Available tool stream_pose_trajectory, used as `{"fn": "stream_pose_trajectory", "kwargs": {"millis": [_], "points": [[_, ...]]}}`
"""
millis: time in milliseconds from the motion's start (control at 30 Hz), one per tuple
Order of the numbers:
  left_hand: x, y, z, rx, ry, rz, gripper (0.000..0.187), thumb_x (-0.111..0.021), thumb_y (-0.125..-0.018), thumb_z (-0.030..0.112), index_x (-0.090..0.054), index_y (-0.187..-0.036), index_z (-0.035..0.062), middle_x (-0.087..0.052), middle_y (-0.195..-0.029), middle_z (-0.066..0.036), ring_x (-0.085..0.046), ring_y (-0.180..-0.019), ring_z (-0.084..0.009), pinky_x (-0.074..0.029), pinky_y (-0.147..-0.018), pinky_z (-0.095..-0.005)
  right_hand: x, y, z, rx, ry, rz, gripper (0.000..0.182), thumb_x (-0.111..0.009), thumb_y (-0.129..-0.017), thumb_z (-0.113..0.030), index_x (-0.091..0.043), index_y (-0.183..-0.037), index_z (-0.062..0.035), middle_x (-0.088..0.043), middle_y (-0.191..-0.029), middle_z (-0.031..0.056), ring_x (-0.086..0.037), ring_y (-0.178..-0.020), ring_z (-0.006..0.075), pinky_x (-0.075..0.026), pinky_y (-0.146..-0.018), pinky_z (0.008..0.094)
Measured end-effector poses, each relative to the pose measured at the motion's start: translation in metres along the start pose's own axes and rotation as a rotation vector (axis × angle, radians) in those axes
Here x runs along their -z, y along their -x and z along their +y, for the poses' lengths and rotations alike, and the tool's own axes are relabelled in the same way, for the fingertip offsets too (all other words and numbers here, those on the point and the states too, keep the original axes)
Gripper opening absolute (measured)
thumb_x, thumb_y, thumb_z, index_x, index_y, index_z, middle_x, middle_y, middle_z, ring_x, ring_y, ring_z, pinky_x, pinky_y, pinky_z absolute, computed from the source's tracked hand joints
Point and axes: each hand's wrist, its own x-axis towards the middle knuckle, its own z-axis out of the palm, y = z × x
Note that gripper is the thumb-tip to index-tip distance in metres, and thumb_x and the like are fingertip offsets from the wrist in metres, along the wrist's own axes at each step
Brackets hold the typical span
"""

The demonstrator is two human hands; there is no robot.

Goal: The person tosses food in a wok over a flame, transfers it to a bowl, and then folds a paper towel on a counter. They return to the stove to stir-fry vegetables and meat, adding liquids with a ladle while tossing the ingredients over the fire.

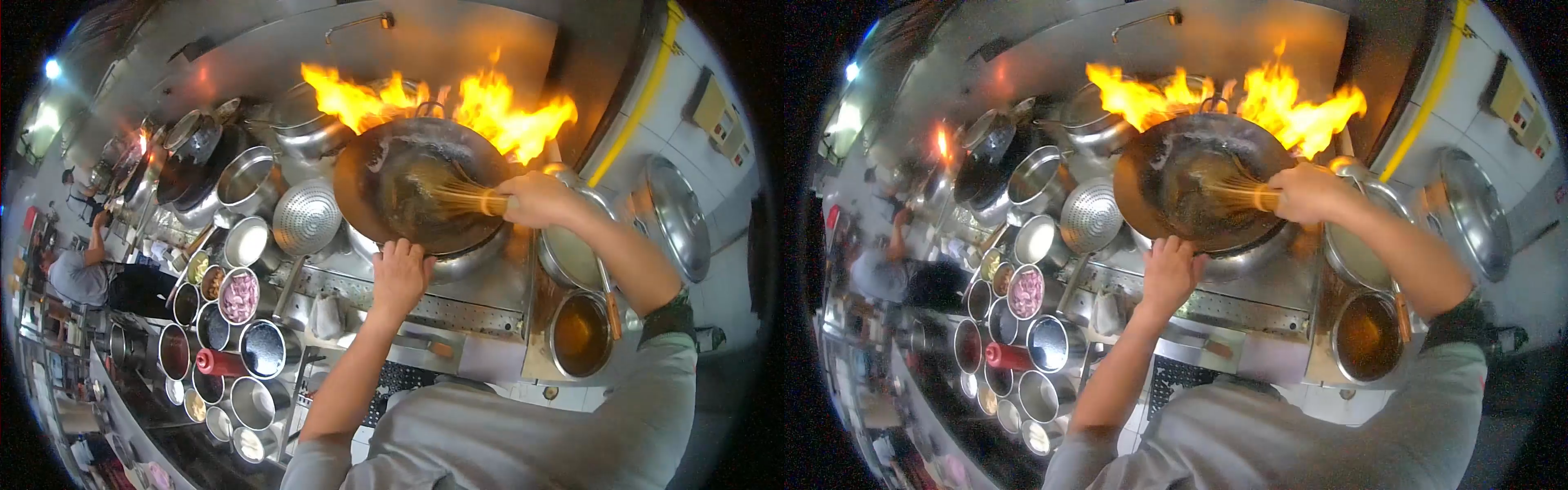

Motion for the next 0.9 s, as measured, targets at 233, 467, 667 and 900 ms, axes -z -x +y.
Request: {"fn": "stream_pose_trajectory", "kwargs": {"millis": [233, 467, 667, 900], "points": [[-0.037, -0.003, 0.006, 0.083, -0.23, -0.046, 0.021, -0.064, -0.093, 0.029, -0.068, -0.089, 0.0097, -0.063, -0.093, -0.006, -0.058, -0.096, -0.0266, -0.046, -0.079, -0.0437, -0.024, -0.004, -0.032, -0.111, 0.057, -0.135, 0.036, -0.063, -0.081, -0.019, -0.072, -0.115, -0.0132, -0.073, -0.105, 0.019, -0.07, -0.098, 0.0381, -0.056, -0.086, 0.0492], [-0.05, -0.002, 0.016, 0.08, -0.205, -0.016, 0.019, -0.062, -0.094, 0.028, -0.066, -0.091, 0.0098, -0.061, -0.092, -0.008, -0.058, -0.096, -0.0283, -0.046, -0.079, -0.0446, 0.008, 0.034, -0.004, -0.191, 0.265, -0.117, 0.041, -0.063, -0.085, -0.023, -0.068, -0.126, -0.0204, -0.072, -0.104, 0.0196, -0.068, -0.102, 0.04, -0.054, -0.091, 0.0496], [-0.031, 0.01, 0.002, -0.065, 0.107, 0.001, 0.032, -0.072, -0.083, 0.022, -0.061, -0.108, 0.006, -0.058, -0.102, -0.01, -0.055, -0.101, -0.032, -0.047, -0.081, -0.0458, 0.016, 0.041, -0.07, -0.021, 0.12, 0.026, 0.039, -0.061, -0.087, -0.026, -0.069, -0.125, -0.0182, -0.073, -0.106, 0.0194, -0.069, -0.102, 0.0386, -0.055, -0.091, 0.0486], [-0.021, 0.012, -0.008, -0.136, 0.324, -0.06, 0.047, -0.077, -0.078, 0.019, -0.063, -0.121, 0.0051, -0.059, -0.11, -0.012, -0.055, -0.105, -0.0329, -0.049, -0.086, -0.0454, -0.083, -0.113, -0.053, -0.206, 0.074, 0.008, 0.04, -0.056, -0.093, -0.041, -0.073, -0.113, -0.0116, -0.071, -0.115, 0.0194, -0.068, -0.108, 0.0386, -0.054, -0.093, 0.0489]]}}
